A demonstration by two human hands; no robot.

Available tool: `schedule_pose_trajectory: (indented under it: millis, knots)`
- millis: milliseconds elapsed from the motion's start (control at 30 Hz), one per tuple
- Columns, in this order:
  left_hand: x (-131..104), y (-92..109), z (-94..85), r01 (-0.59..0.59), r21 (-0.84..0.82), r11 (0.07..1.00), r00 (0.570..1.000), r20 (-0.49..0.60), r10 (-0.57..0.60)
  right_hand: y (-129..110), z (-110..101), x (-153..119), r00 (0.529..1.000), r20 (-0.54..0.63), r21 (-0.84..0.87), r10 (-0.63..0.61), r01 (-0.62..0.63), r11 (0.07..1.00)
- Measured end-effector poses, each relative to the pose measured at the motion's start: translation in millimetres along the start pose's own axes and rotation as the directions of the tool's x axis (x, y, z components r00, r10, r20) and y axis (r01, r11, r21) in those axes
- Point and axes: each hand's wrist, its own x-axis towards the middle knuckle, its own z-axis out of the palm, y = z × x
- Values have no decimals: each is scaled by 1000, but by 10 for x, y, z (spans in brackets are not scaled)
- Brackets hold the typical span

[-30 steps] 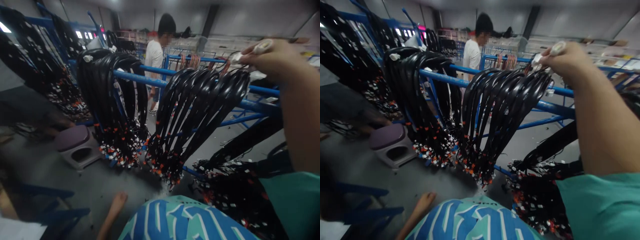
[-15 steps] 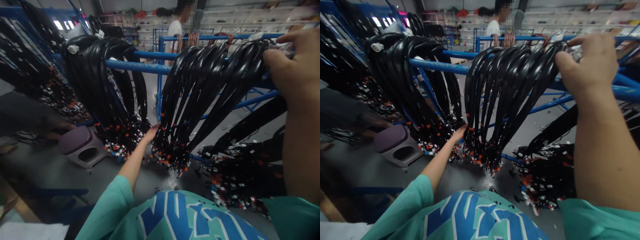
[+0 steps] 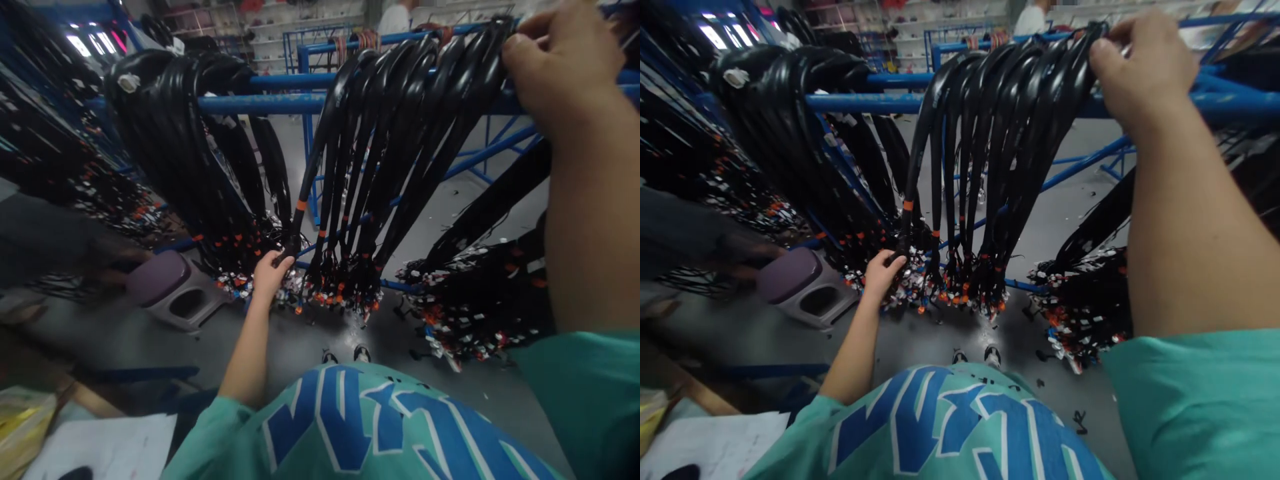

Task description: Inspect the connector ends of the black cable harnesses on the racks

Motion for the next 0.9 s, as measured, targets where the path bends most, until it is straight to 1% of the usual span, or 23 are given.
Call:
schedule_pose_trajectory:
  millis: [33, 67, 100, 133, 167, 200, 233, 267, 300, 333, 367, 400, 433, 467, 500, 533, 567, 600, 700, 767, 833, 900]
  knots:
    - [-120, 68, -143, 30, -103, 994, 999, 15, -29, 5, -19, -9, 999, 19, 90, 34, -36, 995]
    - [-233, 144, -275, 71, -222, 973, 997, 55, -60, 9, -24, -31, 998, 11, 169, 54, -55, 984]
    - [-336, 227, -388, 125, -321, 939, 988, 124, -89, 5, -13, -78, 998, -33, 220, 54, -45, 974]
    - [-424, 309, -473, 172, -402, 899, 978, 182, -106, -17, 15, -164, 993, -118, 236, 30, -1, 972]
    - [-497, 387, -526, 215, -467, 858, 964, 241, -111, -65, 58, -300, 976, -219, 246, -3, 58, 968]
    - [-555, 456, -547, 255, -519, 816, 948, 302, -104, -141, 113, -493, 951, -306, 254, -37, 119, 960]
    - [-599, 512, -538, 292, -561, 775, 929, 359, -89, -245, 176, -743, 922, -381, 302, -70, 196, 933]
    - [-633, 557, -503, 331, -594, 733, 906, 417, -72, -369, 242, -1043, 915, -391, 406, -101, 270, 873]
    - [-659, 590, -449, 373, -619, 692, 882, 468, -57, -502, 308, -1377, 950, -286, 571, -128, 277, 773]
    - [-682, 615, -385, 414, -635, 653, 859, 510, -49, -632, 371, -1726, 981, -64, 738, -181, 169, 653]
    - [-701, 635, -316, 450, -643, 619, 839, 543, -46, -747, 428, -2067, 949, 201, 853, -245, -46, 520]
    - [-720, 650, -250, 479, -648, 592, 823, 566, -46, -838, 476, -2379, 832, 424, 881, -359, -286, 378]
    - [-738, 661, -190, 501, -648, 574, 809, 585, -46, -900, 511, -2646, 677, 558, 828, -480, -496, 262]
    - [-754, 670, -141, 516, -645, 563, 799, 600, -44, -930, 532, -2856, 517, 613, 735, -597, -651, 190]
    - [-767, 674, -103, 524, -641, 560, 791, 610, -42, -932, 538, -3005, 413, 622, 653, -665, -742, 149]
    - [-776, 674, -73, 526, -639, 561, 788, 614, -39, -911, 531, -3096, 347, 625, 588, -699, -799, 129]
    - [-778, 668, -51, 521, -641, 563, 791, 610, -37, -872, 512, -3139, 307, 628, 541, -715, -833, 117]
    - [-775, 655, -31, 513, -646, 566, 798, 601, -38, -822, 486, -3144, 292, 639, 510, -712, -854, 107]
    - [-740, 589, 47, 468, -662, 585, 836, 547, -49, -662, 405, -3072, 280, 690, 429, -667, -901, 66]
    - [-721, 541, 133, 422, -671, 610, 877, 474, -86, -578, 368, -3042, 261, 724, 360, -638, -933, 27]
    - [-738, 511, 244, 340, -660, 670, 923, 371, -103, -517, 340, -3049, 235, 750, 287, -618, -958, -15]
    - [-817, 508, 364, 204, -602, 772, 966, 252, -59, -473, 313, -3068, 227, 764, 235, -604, -970, -68]
